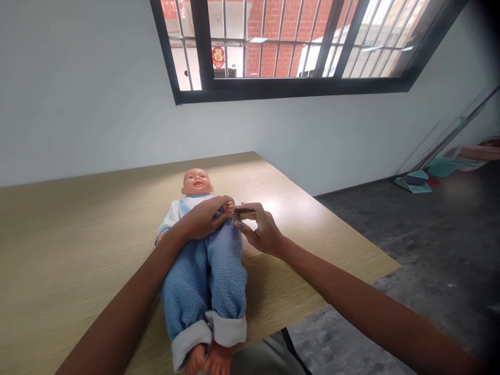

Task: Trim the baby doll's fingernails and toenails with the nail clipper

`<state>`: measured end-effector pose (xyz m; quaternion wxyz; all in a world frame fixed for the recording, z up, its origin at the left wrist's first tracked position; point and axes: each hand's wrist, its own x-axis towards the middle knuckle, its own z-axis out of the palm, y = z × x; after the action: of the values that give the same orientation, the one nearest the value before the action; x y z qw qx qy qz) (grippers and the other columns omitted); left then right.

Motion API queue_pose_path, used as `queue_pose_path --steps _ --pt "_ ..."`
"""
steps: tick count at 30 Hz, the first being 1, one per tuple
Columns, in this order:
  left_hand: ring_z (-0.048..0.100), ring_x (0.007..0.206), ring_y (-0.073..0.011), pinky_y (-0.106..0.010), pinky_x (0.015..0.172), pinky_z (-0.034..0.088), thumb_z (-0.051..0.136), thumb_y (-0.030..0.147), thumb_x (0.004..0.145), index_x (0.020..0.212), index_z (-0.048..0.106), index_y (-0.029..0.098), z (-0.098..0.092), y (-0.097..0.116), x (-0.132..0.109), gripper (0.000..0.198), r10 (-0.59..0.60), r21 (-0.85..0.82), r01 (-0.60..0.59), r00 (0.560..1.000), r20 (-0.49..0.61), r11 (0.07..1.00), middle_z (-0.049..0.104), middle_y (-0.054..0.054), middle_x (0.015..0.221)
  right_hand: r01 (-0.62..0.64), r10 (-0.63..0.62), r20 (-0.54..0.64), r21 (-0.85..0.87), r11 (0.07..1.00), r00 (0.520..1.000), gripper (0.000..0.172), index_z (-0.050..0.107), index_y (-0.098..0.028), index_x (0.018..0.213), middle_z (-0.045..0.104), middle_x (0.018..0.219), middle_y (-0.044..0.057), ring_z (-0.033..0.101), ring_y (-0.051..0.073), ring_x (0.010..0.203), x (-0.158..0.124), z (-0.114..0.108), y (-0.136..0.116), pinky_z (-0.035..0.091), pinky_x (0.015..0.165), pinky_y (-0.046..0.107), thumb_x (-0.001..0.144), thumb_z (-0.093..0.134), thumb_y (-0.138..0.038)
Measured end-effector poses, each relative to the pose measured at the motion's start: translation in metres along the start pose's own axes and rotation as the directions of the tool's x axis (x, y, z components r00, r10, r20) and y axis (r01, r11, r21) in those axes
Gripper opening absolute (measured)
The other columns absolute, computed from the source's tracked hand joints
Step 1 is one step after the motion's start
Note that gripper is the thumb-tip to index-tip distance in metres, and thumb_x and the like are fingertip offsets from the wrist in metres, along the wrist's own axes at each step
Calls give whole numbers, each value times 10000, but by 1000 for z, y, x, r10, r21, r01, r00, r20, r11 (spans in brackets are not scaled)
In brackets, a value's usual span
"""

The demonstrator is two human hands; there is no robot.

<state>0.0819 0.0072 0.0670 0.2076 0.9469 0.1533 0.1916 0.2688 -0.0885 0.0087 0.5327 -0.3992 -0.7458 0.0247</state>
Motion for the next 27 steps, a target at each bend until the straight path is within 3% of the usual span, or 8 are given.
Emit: queue_pose_path --steps 6,13,21,24,27 --pt "583 852 -205 -336 823 465 493 296 964 1068 557 201 1 -3 1 155 11 8 -11 1000 -9 1000 667 -45 974 48 -47 27 -35 998 999 324 461 -258 1233 771 1077 66 753 230 992 0 2 -1 545 992 466 959 621 -325" --pt "591 867 -209 -346 830 468 476 325 973 1077 566 197 1 -3 1 188 18 16 -18 1000 -11 1000 672 -53 991 18 -17 24 -37 999 1000 340 461 -269 1259 765 1119 77 737 243 1057 -2 3 -4 519 1030 488 967 605 -365" --pt "606 886 -208 -348 847 471 487 350 976 1095 570 201 1 -6 1 209 10 18 -9 1000 -24 1000 679 -55 1023 -22 22 41 -15 1000 999 268 478 -272 1238 771 1091 49 757 218 960 -1 4 -9 335 1187 569 986 564 -302" --pt "597 849 -198 -337 822 466 490 351 974 1071 576 202 1 -6 0 197 6 25 -5 1000 -28 1000 673 -42 975 -58 57 28 14 998 998 264 503 -269 1211 776 1004 23 755 209 929 1 3 -11 374 1157 541 967 600 -294" --pt "590 822 -191 -326 803 464 499 337 969 1042 582 199 1 -5 0 177 7 32 -7 1000 -27 999 665 -36 936 -121 121 9 60 991 993 262 518 -261 1179 762 948 19 748 200 881 3 3 -14 522 977 449 953 630 -330"
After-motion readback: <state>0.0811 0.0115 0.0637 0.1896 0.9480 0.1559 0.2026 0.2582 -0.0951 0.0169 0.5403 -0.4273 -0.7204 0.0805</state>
